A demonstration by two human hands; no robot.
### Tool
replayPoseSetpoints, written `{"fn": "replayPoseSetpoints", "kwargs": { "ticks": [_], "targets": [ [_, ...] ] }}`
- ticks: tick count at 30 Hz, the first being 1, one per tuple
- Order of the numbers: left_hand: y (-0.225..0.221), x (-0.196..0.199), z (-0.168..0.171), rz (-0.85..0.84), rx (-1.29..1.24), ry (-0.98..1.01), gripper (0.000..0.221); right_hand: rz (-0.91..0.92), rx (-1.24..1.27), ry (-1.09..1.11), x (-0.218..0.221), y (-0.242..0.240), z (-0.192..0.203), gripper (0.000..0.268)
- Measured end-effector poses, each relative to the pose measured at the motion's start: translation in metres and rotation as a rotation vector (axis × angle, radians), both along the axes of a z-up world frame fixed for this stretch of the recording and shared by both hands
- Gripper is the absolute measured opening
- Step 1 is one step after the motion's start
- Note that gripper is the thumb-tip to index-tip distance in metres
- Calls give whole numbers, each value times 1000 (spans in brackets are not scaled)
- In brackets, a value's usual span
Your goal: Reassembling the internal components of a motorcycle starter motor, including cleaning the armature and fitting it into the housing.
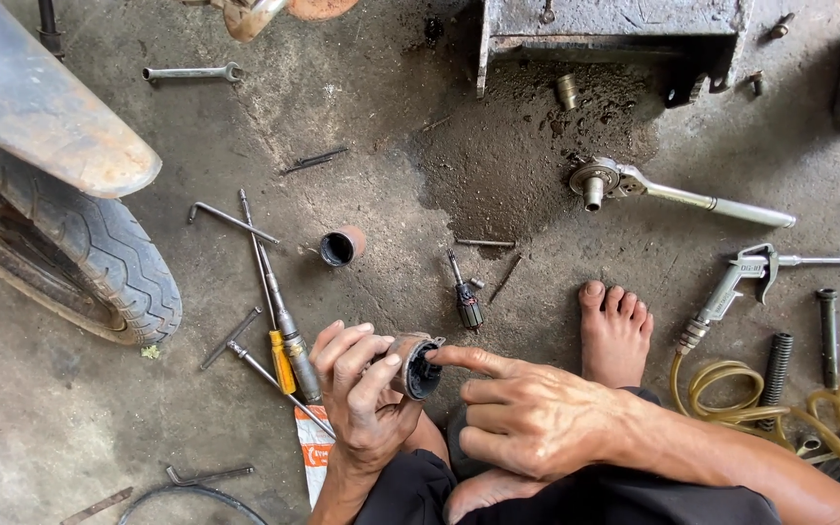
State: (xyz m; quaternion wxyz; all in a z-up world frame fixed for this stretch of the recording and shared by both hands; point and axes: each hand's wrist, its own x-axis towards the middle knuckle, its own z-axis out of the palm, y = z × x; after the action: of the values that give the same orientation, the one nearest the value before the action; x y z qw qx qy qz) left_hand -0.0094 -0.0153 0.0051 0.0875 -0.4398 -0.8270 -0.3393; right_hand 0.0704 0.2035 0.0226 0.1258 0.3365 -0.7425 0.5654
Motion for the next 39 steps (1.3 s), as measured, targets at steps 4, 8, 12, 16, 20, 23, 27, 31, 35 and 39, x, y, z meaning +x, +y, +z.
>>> {"fn": "replayPoseSetpoints", "kwargs": {
  "ticks": [4, 8, 12, 16, 20, 23, 27, 31, 35, 39],
  "targets": [
    [5, 1, 1, 22, -19, 127, 28, -30, 153, 65, 2, -8, -8, 48],
    [4, 1, 0, 19, -69, 183, 35, -121, 175, 83, 1, -14, -7, 55],
    [5, 1, 0, -4, -87, 210, 30, -76, 105, 34, -4, -9, -7, 51],
    [10, 1, 1, 3, -63, 131, 29, -26, 44, 31, -6, -6, -9, 50],
    [0, 1, -5, -14, -8, -54, 39, -11, 32, 14, 0, -1, -10, 48],
    [3, 0, -1, 6, 77, -186, 41, -138, 20, 65, -5, 9, 0, 52],
    [2, 0, -1, 7, 68, -199, 42, -439, 265, -17, -1, 7, -3, 18],
    [4, 1, -1, 3, -72, 29, 35, -426, 473, 9, 5, 0, -19, 26],
    [10, 0, 6, -4, -111, 120, 30, -462, 594, 102, -1, -1, -17, 24],
    [11, 0, 6, -21, -161, 190, 27, -441, 621, 157, -5, -2, -14, 19]
  ]
}}
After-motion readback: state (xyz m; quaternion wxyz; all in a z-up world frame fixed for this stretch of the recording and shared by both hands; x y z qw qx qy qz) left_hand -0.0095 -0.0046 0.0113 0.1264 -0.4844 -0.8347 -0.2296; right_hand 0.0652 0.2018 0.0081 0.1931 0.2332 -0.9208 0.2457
